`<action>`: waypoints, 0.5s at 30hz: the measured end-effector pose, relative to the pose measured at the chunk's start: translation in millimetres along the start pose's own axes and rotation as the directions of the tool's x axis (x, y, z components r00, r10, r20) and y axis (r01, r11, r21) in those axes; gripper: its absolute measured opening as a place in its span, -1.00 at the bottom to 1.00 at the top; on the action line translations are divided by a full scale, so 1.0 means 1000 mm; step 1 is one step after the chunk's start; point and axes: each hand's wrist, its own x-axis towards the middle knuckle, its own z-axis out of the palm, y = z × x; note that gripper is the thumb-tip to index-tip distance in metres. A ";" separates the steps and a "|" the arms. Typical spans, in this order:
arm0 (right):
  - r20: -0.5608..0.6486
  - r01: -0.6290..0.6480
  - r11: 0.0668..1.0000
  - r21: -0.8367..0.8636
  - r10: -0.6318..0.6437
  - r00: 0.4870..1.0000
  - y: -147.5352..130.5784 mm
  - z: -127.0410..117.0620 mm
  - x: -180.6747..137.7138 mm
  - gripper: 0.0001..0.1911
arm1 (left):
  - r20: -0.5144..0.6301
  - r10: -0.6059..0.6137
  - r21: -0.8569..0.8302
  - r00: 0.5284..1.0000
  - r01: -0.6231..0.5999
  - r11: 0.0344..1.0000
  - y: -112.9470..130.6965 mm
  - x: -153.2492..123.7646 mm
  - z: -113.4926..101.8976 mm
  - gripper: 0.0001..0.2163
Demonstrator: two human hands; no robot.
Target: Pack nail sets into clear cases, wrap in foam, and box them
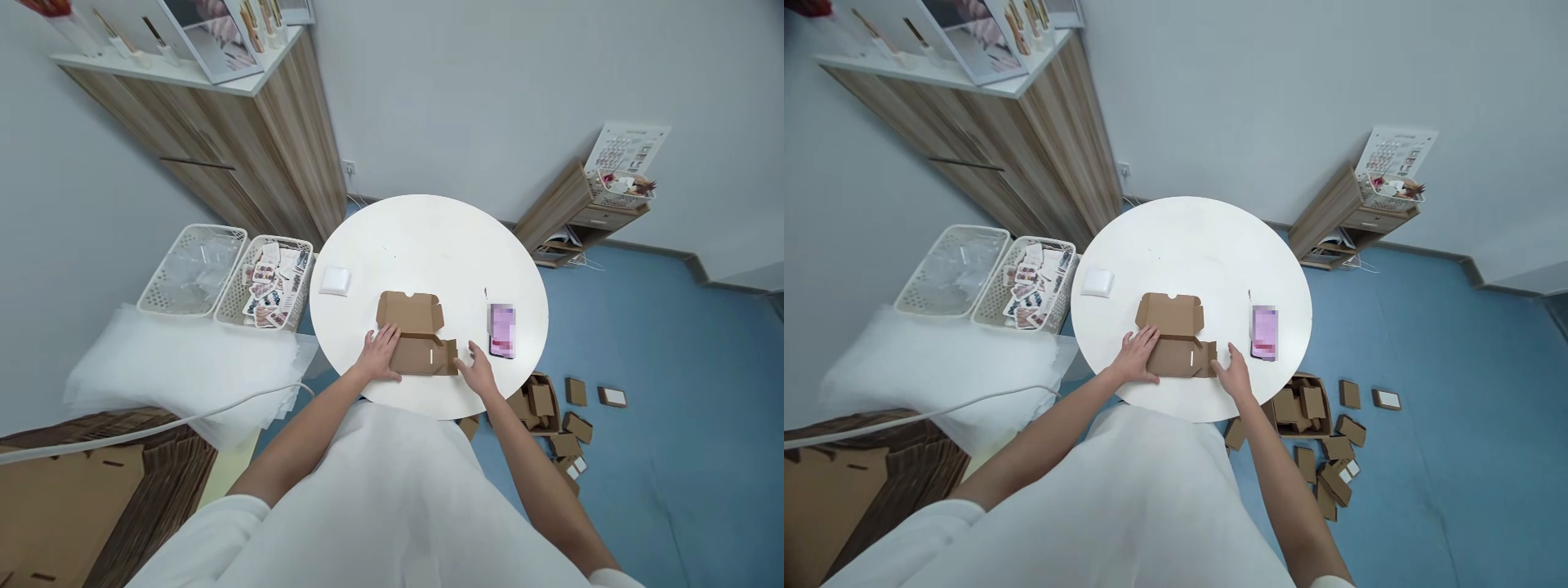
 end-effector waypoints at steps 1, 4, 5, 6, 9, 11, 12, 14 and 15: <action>0.023 -0.071 0.991 0.113 0.069 0.997 0.005 0.001 -0.001 -0.30 | 0.003 -0.010 -0.008 1.000 0.010 1.000 0.001 0.001 0.000 0.05; 0.076 -0.168 0.936 0.308 0.152 0.985 0.010 0.009 -0.001 -0.40 | 0.000 -0.024 -0.038 1.000 0.024 0.999 0.005 0.004 0.000 0.03; 0.068 -0.167 0.930 0.327 0.153 0.986 0.009 0.012 -0.001 -0.45 | -0.005 -0.024 -0.048 1.000 0.024 0.999 0.006 0.005 0.001 0.02; 0.053 -0.158 0.929 0.334 0.149 0.987 0.006 0.014 0.000 -0.50 | -0.012 -0.024 -0.058 1.000 0.023 0.998 0.006 0.006 0.001 0.02; 0.014 -0.113 0.938 0.329 0.115 0.993 -0.005 0.013 -0.001 -0.64 | -0.031 -0.029 -0.088 0.999 0.026 0.996 0.007 0.006 0.002 0.03; 0.013 -0.075 0.944 0.323 0.075 0.997 -0.013 0.009 -0.003 -0.67 | -0.034 -0.042 -0.105 0.999 0.038 0.994 0.007 0.006 0.003 0.02; 0.024 -0.058 0.947 0.316 0.054 0.998 -0.017 0.007 -0.005 -0.68 | -0.034 -0.048 -0.111 0.998 0.044 0.993 0.007 0.006 0.003 0.02; 0.051 -0.032 0.956 0.293 0.018 0.999 -0.025 0.005 -0.007 -0.67 | -0.036 -0.057 -0.121 0.998 0.052 0.991 0.007 0.005 0.004 0.01; 0.063 -0.024 0.960 0.279 0.006 0.998 -0.029 0.006 -0.008 -0.67 | -0.039 -0.058 -0.124 0.998 0.052 0.991 0.007 0.005 0.004 0.01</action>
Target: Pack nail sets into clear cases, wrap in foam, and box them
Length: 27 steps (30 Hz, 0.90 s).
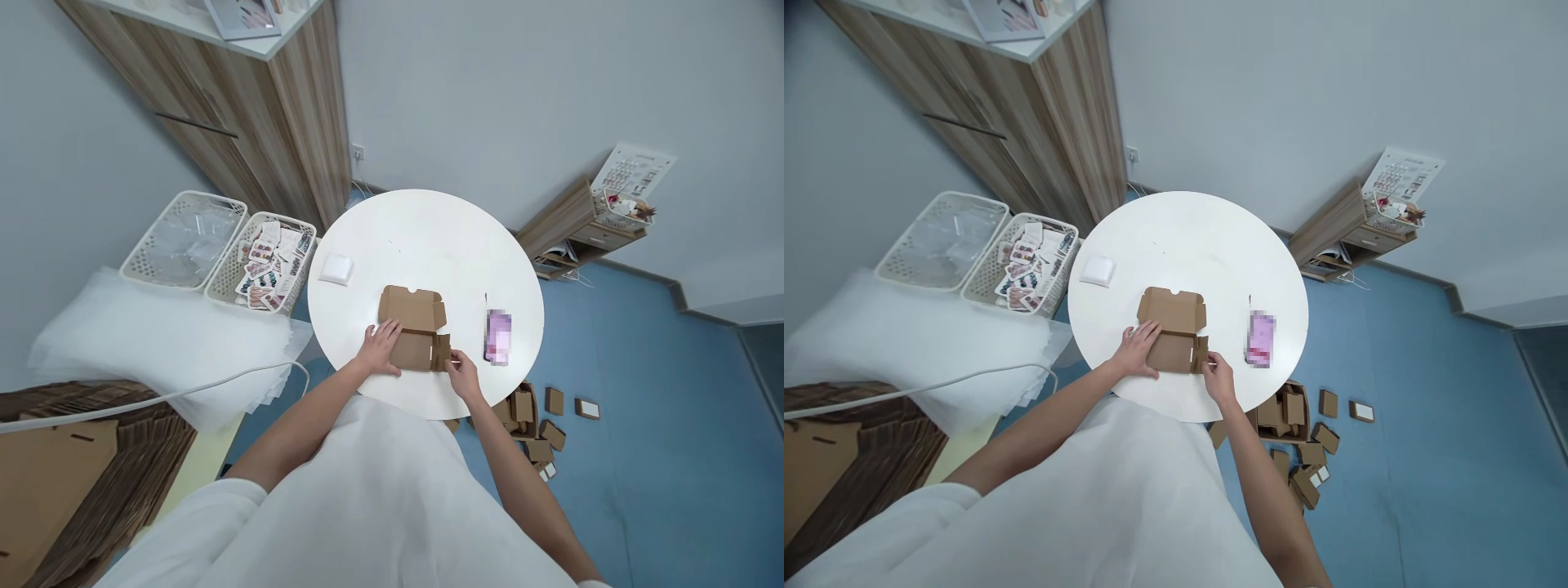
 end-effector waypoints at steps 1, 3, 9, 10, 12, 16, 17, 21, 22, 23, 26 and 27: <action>0.006 0.004 1.000 -0.015 -0.004 1.000 -0.004 0.003 0.000 -0.68 | -0.003 0.000 -0.003 1.000 0.000 1.000 0.000 0.000 0.000 0.01; 0.003 0.002 0.999 -0.038 -0.002 1.000 -0.009 0.010 0.000 -0.68 | -0.009 0.004 -0.009 1.000 -0.004 1.000 0.000 0.000 0.001 0.02; 0.045 0.021 0.994 -0.106 -0.016 0.999 -0.013 0.028 0.002 -0.61 | -0.016 -0.004 -0.022 1.000 0.003 1.000 0.001 -0.001 -0.001 0.00; 0.050 0.036 0.992 -0.117 -0.030 0.998 -0.012 0.028 0.003 -0.59 | -0.015 -0.005 -0.023 1.000 0.004 1.000 0.002 -0.001 -0.002 -0.01; 0.037 0.032 0.993 -0.111 -0.028 0.999 -0.009 0.028 0.007 -0.56 | -0.010 -0.004 -0.023 1.000 0.004 1.000 0.002 0.000 -0.002 0.00; -0.025 -0.067 0.992 -0.103 0.064 0.998 -0.003 0.026 0.020 -0.58 | -0.008 0.005 -0.016 1.000 -0.005 1.000 0.001 0.002 -0.001 0.03; -0.031 -0.081 0.988 -0.132 0.077 0.997 -0.002 0.025 0.024 -0.61 | -0.011 0.014 -0.016 1.000 -0.015 1.000 0.000 0.002 -0.001 0.04; -0.030 -0.094 0.955 -0.281 0.089 0.996 -0.002 0.026 0.034 -0.77 | -0.066 0.077 -0.031 0.995 -0.079 0.996 0.000 -0.001 -0.006 -0.01; -0.029 -0.097 0.947 -0.307 0.092 0.995 -0.002 0.027 0.035 -0.80 | -0.093 0.088 -0.037 0.992 -0.092 0.995 0.000 -0.004 -0.007 -0.08; -0.030 -0.096 0.939 -0.329 0.092 0.995 -0.003 0.027 0.035 -0.82 | -0.126 0.087 -0.045 0.988 -0.093 0.995 0.000 -0.007 -0.007 -0.17; -0.046 -0.083 0.924 -0.373 0.071 0.996 -0.004 0.029 0.036 -0.84 | -0.258 -0.064 -0.119 0.964 0.034 0.992 -0.002 -0.018 -0.005 -0.42; -0.052 -0.079 0.921 -0.383 0.063 0.997 -0.005 0.030 0.036 -0.85 | -0.289 -0.155 -0.175 0.945 0.107 0.979 -0.003 -0.021 -0.002 -0.46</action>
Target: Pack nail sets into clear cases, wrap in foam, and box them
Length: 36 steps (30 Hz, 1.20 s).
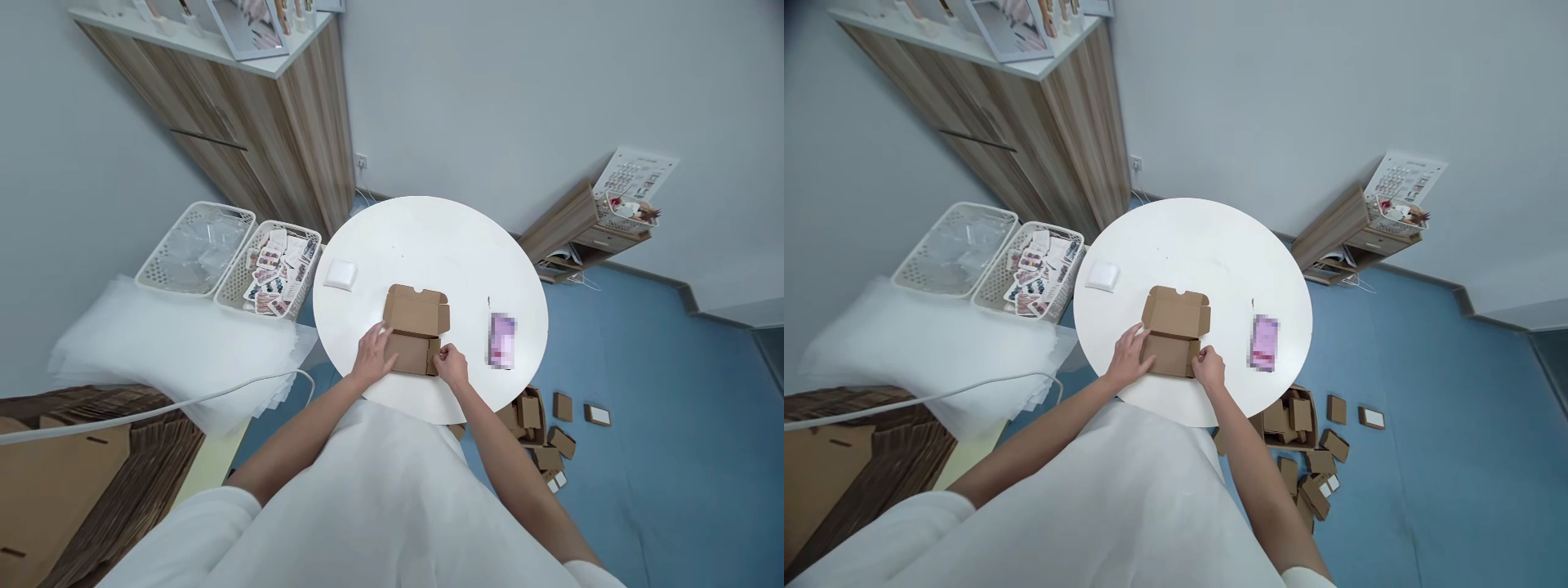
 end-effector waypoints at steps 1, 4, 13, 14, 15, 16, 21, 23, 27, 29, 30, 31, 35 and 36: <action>-0.007 0.003 1.000 -0.007 -0.003 1.000 0.000 0.001 0.000 -0.85 | -0.030 -0.093 -0.048 0.995 0.091 0.995 -0.003 -0.003 0.002 -0.49; -0.011 0.001 1.000 -0.009 -0.001 1.000 -0.001 0.003 0.001 -0.85 | 0.027 -0.300 -0.220 0.954 0.298 0.929 -0.012 -0.010 0.008 -0.58; -0.038 -0.020 1.000 -0.001 0.020 0.999 0.004 0.003 0.004 -0.87 | 0.144 -0.349 -0.422 0.926 0.376 0.825 -0.018 -0.012 0.023 -0.75; -0.043 -0.019 1.000 -0.004 0.019 0.999 0.005 0.003 0.004 -0.87 | 0.145 -0.345 -0.426 0.927 0.374 0.824 -0.017 -0.012 0.023 -0.75; -0.045 -0.015 1.000 -0.005 0.015 0.999 0.006 0.003 0.005 -0.86 | 0.146 -0.343 -0.427 0.928 0.372 0.824 -0.017 -0.011 0.024 -0.75; -0.048 -0.012 1.000 -0.003 0.012 0.999 0.007 0.003 0.005 -0.86 | 0.147 -0.341 -0.429 0.929 0.370 0.824 -0.017 -0.011 0.024 -0.75; -0.060 -0.001 1.000 0.015 0.002 0.998 0.010 0.005 0.006 -0.84 | 0.143 -0.330 -0.422 0.933 0.359 0.832 -0.017 -0.010 0.024 -0.74; -0.058 0.004 1.000 0.017 -0.003 0.998 0.011 0.006 0.006 -0.84 | 0.143 -0.326 -0.424 0.935 0.355 0.833 -0.017 -0.011 0.024 -0.74; -0.063 0.009 1.000 0.014 -0.008 0.998 0.012 0.006 0.007 -0.84 | 0.147 -0.319 -0.435 0.936 0.351 0.830 -0.017 -0.012 0.024 -0.75; -0.071 0.010 1.000 0.012 -0.009 0.997 0.012 0.006 0.007 -0.83 | 0.151 -0.322 -0.428 0.935 0.355 0.831 -0.017 -0.012 0.024 -0.75; -0.073 0.010 1.000 0.011 -0.009 0.997 0.012 0.006 0.007 -0.83 | 0.153 -0.323 -0.424 0.934 0.358 0.832 -0.017 -0.012 0.024 -0.75; -0.073 0.010 1.000 0.010 -0.010 0.997 0.012 0.006 0.007 -0.83 | 0.157 -0.322 -0.422 0.934 0.358 0.833 -0.017 -0.012 0.024 -0.75; -0.075 0.011 1.000 -0.002 -0.012 0.997 0.012 0.007 0.007 -0.83 | 0.169 -0.315 -0.417 0.934 0.358 0.835 -0.018 -0.012 0.025 -0.74; -0.075 0.010 1.000 -0.004 -0.011 0.997 0.012 0.007 0.007 -0.84 | 0.170 -0.316 -0.415 0.933 0.359 0.836 -0.018 -0.012 0.025 -0.74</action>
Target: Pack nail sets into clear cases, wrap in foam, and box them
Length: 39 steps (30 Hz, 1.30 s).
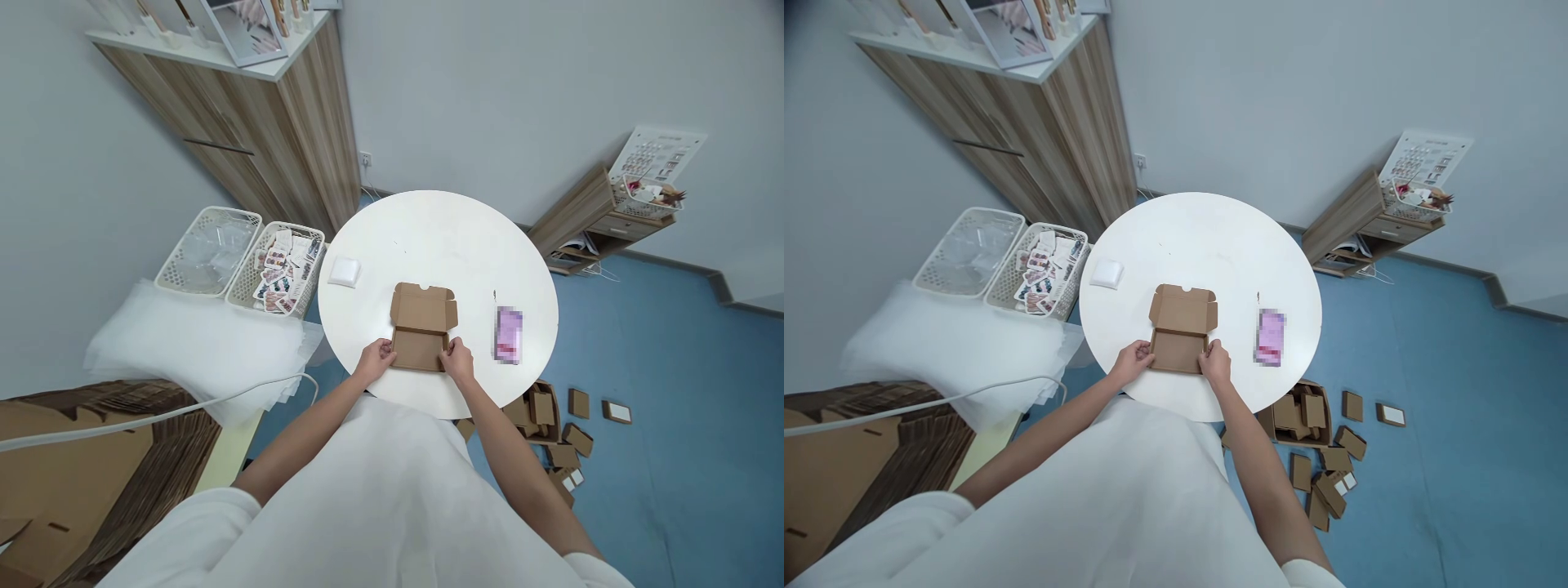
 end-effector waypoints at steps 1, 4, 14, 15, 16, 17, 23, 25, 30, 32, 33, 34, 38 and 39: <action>0.001 -0.001 1.000 0.000 0.001 1.000 0.000 0.000 0.000 -0.84 | 0.000 -0.002 0.001 1.000 0.002 1.000 0.000 0.000 0.000 -0.74; 0.009 -0.005 1.000 0.017 0.004 1.000 0.000 -0.001 -0.001 -0.84 | 0.000 -0.008 -0.005 1.000 0.008 1.000 -0.001 0.000 -0.001 -0.74; 0.061 -0.004 0.993 0.118 -0.003 0.998 0.003 -0.011 -0.007 -0.86 | 0.027 -0.033 -0.010 0.999 0.034 0.999 0.004 0.002 -0.003 -0.72; 0.068 -0.015 0.991 0.131 0.006 0.998 0.004 -0.012 -0.009 -0.81 | 0.024 -0.039 -0.007 0.999 0.039 0.999 0.005 0.001 -0.004 -0.70; 0.078 -0.028 0.989 0.147 0.016 0.997 0.004 -0.013 -0.012 -0.75 | 0.017 -0.046 -0.003 0.999 0.046 0.999 0.006 0.000 -0.004 -0.69; 0.091 -0.041 0.985 0.168 0.026 0.996 0.005 -0.014 -0.014 -0.70 | 0.006 -0.053 0.002 0.999 0.053 0.999 0.007 -0.002 -0.004 -0.67; 0.170 -0.074 0.949 0.306 0.022 0.985 0.012 -0.015 -0.026 -0.64 | 0.019 -0.047 0.002 0.999 0.047 0.999 0.013 -0.010 0.000 -0.64; 0.147 -0.069 0.951 0.301 0.025 0.989 0.016 -0.016 -0.028 -0.66 | 0.032 -0.038 -0.004 0.999 0.038 0.999 0.016 -0.010 0.004 -0.63; 0.125 -0.081 0.943 0.323 0.042 0.991 0.030 -0.021 -0.029 -0.66 | 0.076 -0.037 -0.022 0.996 0.038 0.999 0.027 -0.007 0.016 -0.63; 0.143 -0.086 0.932 0.352 0.037 0.989 0.036 -0.021 -0.029 -0.64 | 0.076 -0.040 -0.026 0.996 0.042 0.999 0.030 -0.006 0.020 -0.64; 0.152 -0.085 0.927 0.366 0.031 0.988 0.039 -0.021 -0.029 -0.64 | 0.074 -0.043 -0.027 0.996 0.045 0.999 0.031 -0.006 0.022 -0.64; 0.160 -0.081 0.920 0.382 0.020 0.987 0.042 -0.021 -0.029 -0.63 | 0.069 -0.049 -0.027 0.996 0.051 0.998 0.031 -0.006 0.024 -0.64; 0.193 -0.057 0.893 0.447 -0.034 0.981 0.053 -0.021 -0.028 -0.62 | 0.019 -0.120 -0.012 0.993 0.120 0.993 0.027 -0.010 0.031 -0.61; 0.205 -0.058 0.887 0.458 -0.041 0.978 0.056 -0.021 -0.028 -0.61 | 0.002 -0.142 -0.010 0.990 0.142 0.990 0.027 -0.012 0.032 -0.60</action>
